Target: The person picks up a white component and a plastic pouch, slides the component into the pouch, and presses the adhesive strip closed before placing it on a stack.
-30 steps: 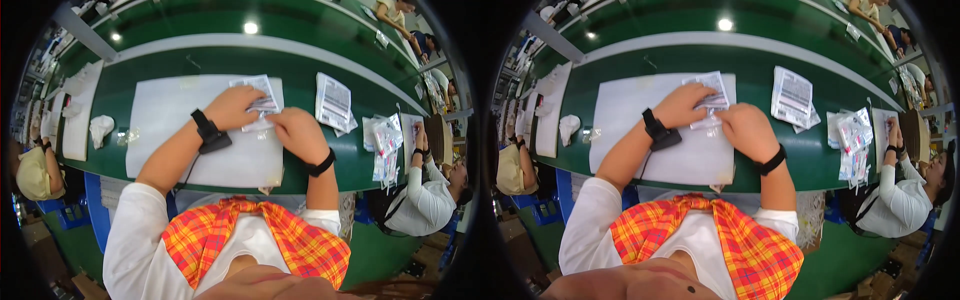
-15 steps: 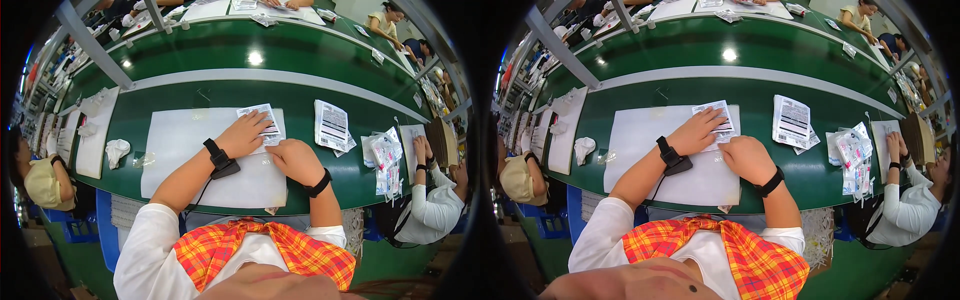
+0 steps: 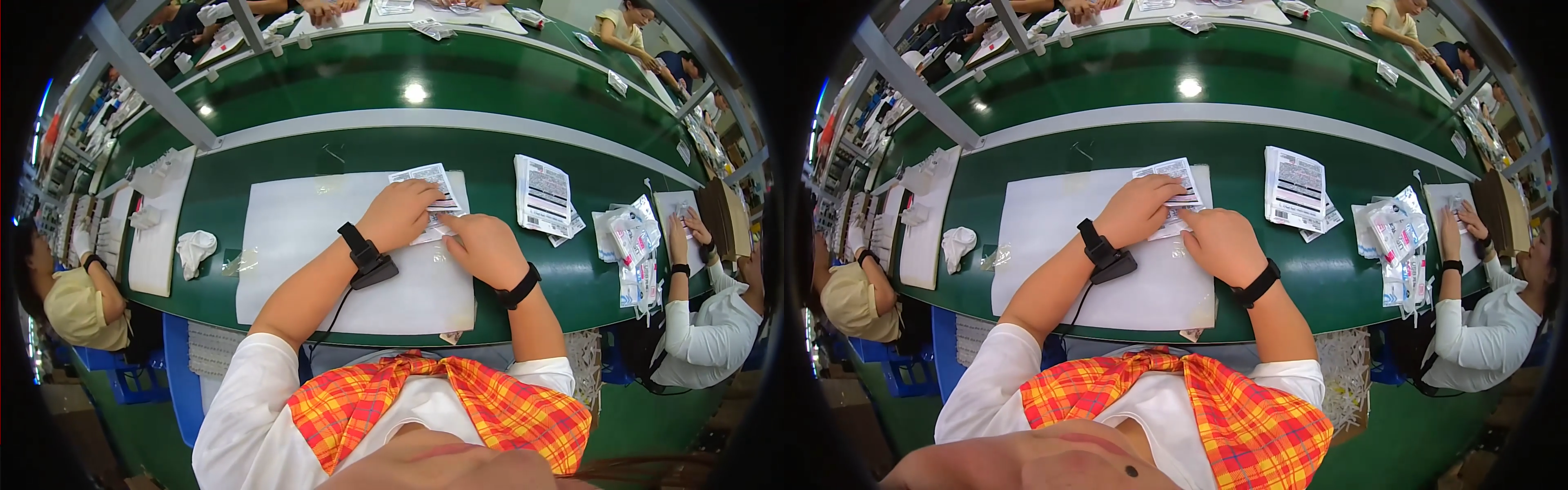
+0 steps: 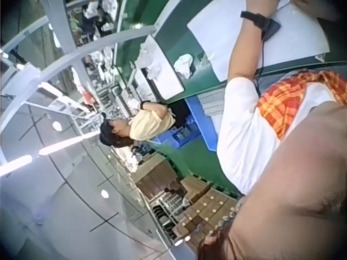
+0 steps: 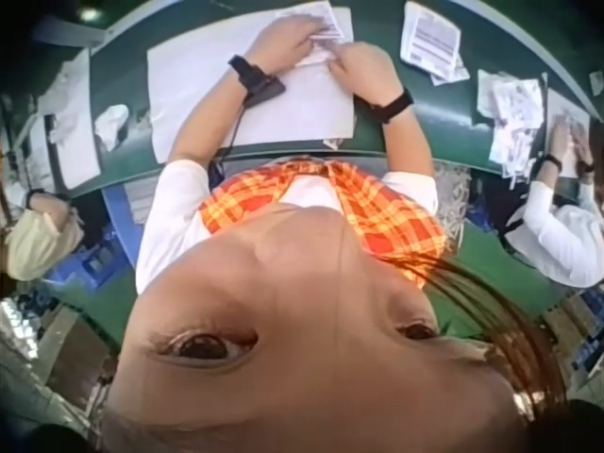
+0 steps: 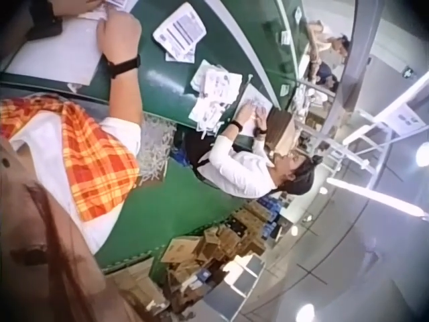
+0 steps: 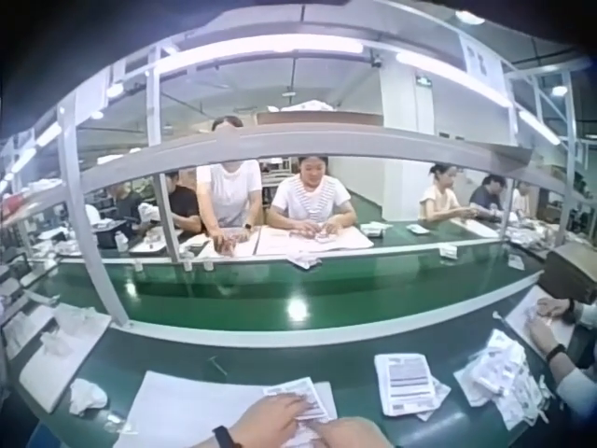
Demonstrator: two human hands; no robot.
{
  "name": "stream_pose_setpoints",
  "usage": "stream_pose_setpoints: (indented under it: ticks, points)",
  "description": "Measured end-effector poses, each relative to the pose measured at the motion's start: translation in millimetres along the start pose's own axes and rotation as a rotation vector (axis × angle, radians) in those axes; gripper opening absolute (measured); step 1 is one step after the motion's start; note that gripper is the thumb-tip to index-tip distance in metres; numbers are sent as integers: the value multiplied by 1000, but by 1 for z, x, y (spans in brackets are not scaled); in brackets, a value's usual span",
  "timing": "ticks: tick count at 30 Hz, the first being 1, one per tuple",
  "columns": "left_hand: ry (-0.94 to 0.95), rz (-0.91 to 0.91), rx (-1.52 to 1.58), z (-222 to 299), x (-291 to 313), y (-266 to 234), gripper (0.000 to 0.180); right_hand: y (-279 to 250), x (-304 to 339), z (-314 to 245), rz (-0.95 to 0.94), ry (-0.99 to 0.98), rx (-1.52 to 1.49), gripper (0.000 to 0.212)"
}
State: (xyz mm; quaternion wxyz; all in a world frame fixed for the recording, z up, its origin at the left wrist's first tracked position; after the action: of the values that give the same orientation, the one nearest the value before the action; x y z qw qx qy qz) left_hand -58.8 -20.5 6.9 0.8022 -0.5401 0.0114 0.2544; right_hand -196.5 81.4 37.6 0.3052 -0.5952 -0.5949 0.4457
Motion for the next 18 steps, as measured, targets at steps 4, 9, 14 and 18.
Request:
stream_pose_setpoints:
  ticks: [4,9,14,18]
  points:
    - [-7,-49,43,-5,0,4,42,0,3,1,-37,-13,7,32]
    - [35,6,9,-11,5,10,49,-3,6,-5,-132,24,42,36]
    - [6,-51,24,-12,4,12,53,-6,8,-5,-118,-19,28,35]
    - [11,-56,29,-14,4,12,53,-8,8,-8,-111,-38,7,34]
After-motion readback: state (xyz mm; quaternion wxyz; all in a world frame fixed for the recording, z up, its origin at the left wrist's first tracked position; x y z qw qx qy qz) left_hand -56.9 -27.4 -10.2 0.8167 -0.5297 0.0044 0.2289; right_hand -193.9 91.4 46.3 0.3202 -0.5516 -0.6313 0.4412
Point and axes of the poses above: each hand's wrist, its own x-axis away from the middle knuckle, its own y-axis out of the palm, z = x × y, the point moved 4 cm from there along -x, towards the middle knuckle, and after that the axes turned 7 degrees about y, right-handed, at the moved point
